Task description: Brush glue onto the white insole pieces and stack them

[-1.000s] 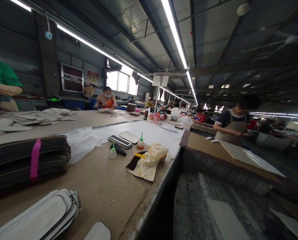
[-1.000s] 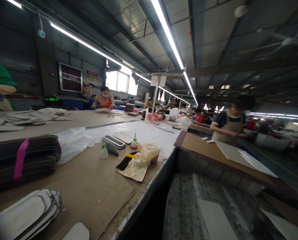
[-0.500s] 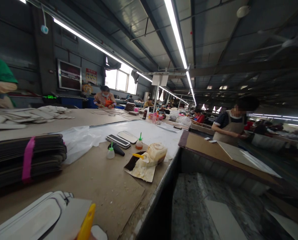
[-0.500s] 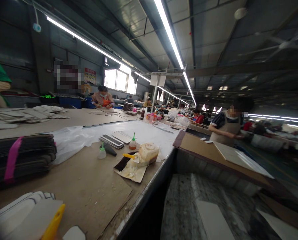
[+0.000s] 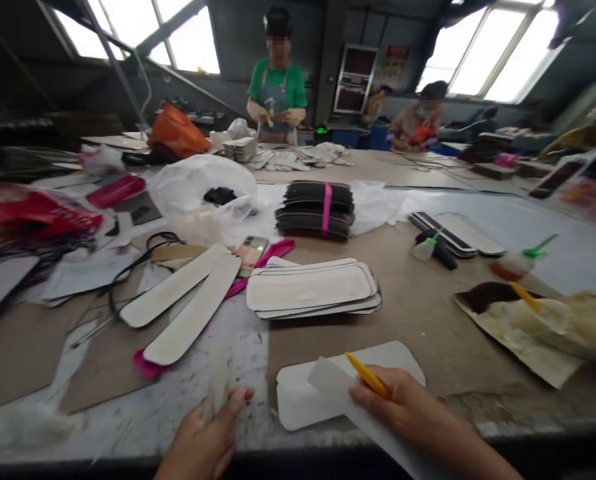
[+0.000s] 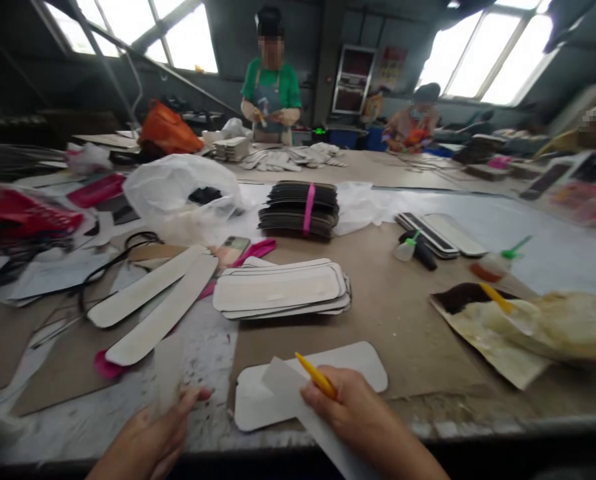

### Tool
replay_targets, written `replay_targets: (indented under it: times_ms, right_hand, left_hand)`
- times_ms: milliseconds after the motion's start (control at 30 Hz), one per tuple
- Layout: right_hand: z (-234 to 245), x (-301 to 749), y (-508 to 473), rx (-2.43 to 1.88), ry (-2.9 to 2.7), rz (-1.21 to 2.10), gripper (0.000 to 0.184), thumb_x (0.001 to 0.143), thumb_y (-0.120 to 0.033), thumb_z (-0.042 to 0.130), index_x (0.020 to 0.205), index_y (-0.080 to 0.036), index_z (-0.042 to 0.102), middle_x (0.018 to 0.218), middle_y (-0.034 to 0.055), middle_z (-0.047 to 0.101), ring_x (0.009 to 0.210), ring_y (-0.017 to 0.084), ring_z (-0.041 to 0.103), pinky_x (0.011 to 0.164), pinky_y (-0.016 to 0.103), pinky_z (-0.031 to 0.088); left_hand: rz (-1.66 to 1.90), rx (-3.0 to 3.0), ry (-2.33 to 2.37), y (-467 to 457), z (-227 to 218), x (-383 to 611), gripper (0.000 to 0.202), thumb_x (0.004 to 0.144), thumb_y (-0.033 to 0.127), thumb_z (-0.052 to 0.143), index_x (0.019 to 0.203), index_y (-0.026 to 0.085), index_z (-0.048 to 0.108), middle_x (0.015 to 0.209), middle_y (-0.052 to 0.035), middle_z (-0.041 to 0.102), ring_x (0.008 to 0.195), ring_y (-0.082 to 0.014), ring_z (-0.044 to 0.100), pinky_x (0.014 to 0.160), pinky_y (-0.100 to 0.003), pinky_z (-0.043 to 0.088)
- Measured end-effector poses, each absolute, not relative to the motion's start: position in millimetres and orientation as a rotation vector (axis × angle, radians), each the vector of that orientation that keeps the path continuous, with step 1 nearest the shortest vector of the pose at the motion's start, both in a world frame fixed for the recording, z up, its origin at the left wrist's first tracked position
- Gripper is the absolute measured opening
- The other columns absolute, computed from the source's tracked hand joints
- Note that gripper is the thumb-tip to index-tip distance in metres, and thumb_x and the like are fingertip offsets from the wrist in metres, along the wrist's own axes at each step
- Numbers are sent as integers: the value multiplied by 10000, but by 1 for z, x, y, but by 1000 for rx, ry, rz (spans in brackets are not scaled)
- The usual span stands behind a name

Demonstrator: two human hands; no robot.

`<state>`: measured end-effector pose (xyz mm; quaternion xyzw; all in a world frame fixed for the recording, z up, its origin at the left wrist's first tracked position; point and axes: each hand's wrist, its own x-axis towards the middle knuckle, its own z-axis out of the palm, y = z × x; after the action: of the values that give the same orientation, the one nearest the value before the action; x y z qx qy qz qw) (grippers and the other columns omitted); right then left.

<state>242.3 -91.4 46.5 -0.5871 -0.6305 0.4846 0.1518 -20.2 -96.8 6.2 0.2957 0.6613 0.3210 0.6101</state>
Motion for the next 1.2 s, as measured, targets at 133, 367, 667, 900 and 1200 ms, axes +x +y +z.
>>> replay_targets:
  times_ms: [133,367,667,900,1200]
  right_hand:
    - [32,223,-74,-1715,-2037,1536,272,800,-368,437,599,-188,399,587,-52,375,537,92,330,502,217,266]
    - [38,206,-44,-1812,-2290,1606,198,756,-333,496,659,-171,557,560,-35,465,502,92,384,449,206,259]
    - [33,206,-34,-1820,-2490,1426,191,756,-292,509,710,-166,644,633,45,624,558,138,519,500,225,296]
    - [33,202,-30,-1778,-2620,1300,219,773,-293,509,809,-163,682,767,99,687,704,202,608,563,249,342]
    - [32,198,-33,-1789,-2737,1150,266,788,-303,479,865,-163,693,802,129,700,744,240,642,548,263,346]
  left_hand:
    - [649,712,1490,-90,12,-11,618,607,675,561,849,107,538,363,144,240,320,-22,212,362,-176,140]
    - [535,713,1325,-89,12,-3,393,676,554,569,714,169,496,352,130,264,316,-37,222,350,-175,180]
    - [495,784,1360,-84,5,7,276,720,447,519,620,198,454,322,99,338,295,-58,288,350,-186,196]
    - [410,783,1450,-80,-5,19,311,582,508,538,537,214,450,229,76,341,227,-73,267,306,-206,178]
    - [546,734,1524,-78,0,24,186,650,299,611,560,181,500,254,92,348,227,-64,263,283,-191,134]
